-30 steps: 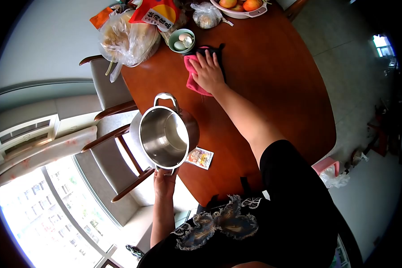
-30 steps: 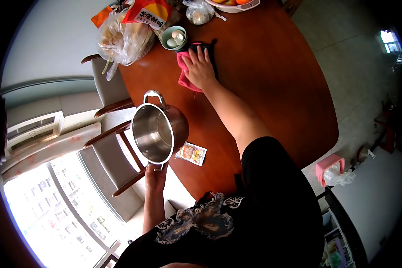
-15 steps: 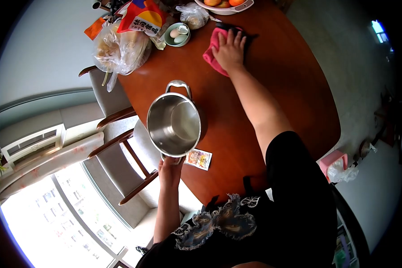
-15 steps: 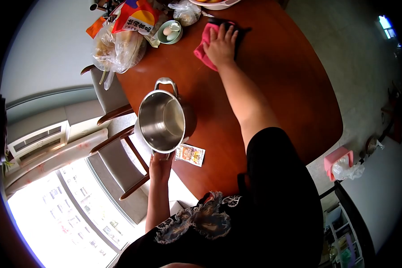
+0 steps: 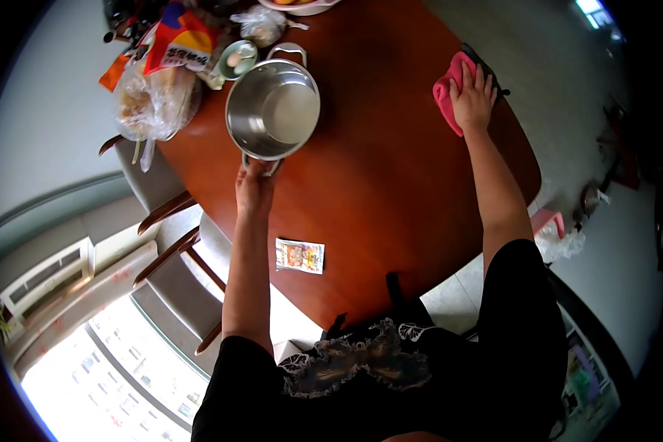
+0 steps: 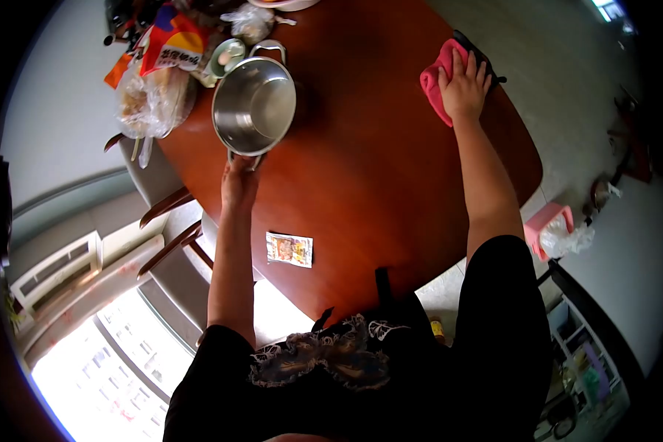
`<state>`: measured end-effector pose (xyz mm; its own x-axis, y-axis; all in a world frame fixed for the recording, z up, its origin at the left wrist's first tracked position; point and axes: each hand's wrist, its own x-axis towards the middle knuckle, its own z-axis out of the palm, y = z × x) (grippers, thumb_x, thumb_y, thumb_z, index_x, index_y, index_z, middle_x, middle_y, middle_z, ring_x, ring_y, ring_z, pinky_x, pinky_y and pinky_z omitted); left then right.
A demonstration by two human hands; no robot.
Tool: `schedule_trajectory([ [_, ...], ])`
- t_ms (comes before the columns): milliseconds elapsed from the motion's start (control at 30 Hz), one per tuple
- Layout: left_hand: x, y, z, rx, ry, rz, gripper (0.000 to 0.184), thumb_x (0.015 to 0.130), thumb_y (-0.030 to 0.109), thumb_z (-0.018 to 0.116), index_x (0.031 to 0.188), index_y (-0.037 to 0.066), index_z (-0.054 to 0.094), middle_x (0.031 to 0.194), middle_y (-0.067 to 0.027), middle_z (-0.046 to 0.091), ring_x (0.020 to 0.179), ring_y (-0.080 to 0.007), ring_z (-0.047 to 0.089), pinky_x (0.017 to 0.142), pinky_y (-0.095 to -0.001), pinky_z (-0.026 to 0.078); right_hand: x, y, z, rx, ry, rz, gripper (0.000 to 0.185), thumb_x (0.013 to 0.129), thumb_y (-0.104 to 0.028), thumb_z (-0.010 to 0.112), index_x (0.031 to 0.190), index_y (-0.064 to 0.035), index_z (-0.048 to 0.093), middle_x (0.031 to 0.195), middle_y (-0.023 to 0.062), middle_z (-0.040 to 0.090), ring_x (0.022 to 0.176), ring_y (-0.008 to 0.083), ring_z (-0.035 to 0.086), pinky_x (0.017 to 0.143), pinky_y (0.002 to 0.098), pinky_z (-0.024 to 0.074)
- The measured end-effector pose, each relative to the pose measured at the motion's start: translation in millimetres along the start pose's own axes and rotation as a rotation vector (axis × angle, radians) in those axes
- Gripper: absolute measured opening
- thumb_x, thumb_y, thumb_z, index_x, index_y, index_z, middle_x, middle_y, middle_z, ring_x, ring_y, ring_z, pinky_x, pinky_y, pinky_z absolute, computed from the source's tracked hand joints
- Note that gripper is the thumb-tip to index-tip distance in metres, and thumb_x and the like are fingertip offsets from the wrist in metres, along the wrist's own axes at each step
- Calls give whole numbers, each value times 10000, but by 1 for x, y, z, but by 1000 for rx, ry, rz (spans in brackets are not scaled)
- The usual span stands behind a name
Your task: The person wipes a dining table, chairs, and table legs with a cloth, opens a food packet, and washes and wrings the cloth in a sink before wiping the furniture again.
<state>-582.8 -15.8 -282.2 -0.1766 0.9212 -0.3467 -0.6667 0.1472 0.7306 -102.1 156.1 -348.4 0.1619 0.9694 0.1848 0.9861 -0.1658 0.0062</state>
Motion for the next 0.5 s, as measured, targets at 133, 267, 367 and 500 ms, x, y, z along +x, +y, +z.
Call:
schedule_trajectory([
  [133, 46, -6, 8, 34, -50, -29, 262, 957, 40, 664, 1213, -3, 624, 1158, -131, 685, 1128, -302, 662, 1075, -519, 523, -53, 27, -13, -14, -20, 40, 649, 1019, -574, 442, 1592, -287, 346, 1660, 107, 288, 1510, 399, 283, 1241, 562, 206],
  [267, 74, -5, 12, 46, -97, -57, 298, 929, 35, 697, 1213, -15, 626, 1191, -140, 684, 1141, -327, 658, 1063, -511, 528, -107, 28, -28, 34, -4, -19, 620, 994, -551, 513, 1559, -314, 418, 1648, 116, 315, 1494, 432, 297, 1224, 586, 229],
  [367, 91, 2, 17, 56, -139, -74, 338, 891, -34, 671, 1224, -44, 618, 1224, -170, 670, 1169, -353, 650, 1062, -498, 532, -152, 14, -52, 120, -27, -161, 612, 969, -524, 574, 1533, -312, 467, 1640, 125, 330, 1484, 454, 306, 1206, 614, 244],
  [500, 115, 11, 12, 71, -167, -95, 321, 887, -72, 607, 1208, -82, 603, 1244, -204, 650, 1171, -380, 646, 1088, -510, 521, -213, -17, -78, 253, -107, -266, 641, 903, -484, 654, 1502, -303, 517, 1643, 130, 322, 1469, 486, 305, 1191, 652, 235],
])
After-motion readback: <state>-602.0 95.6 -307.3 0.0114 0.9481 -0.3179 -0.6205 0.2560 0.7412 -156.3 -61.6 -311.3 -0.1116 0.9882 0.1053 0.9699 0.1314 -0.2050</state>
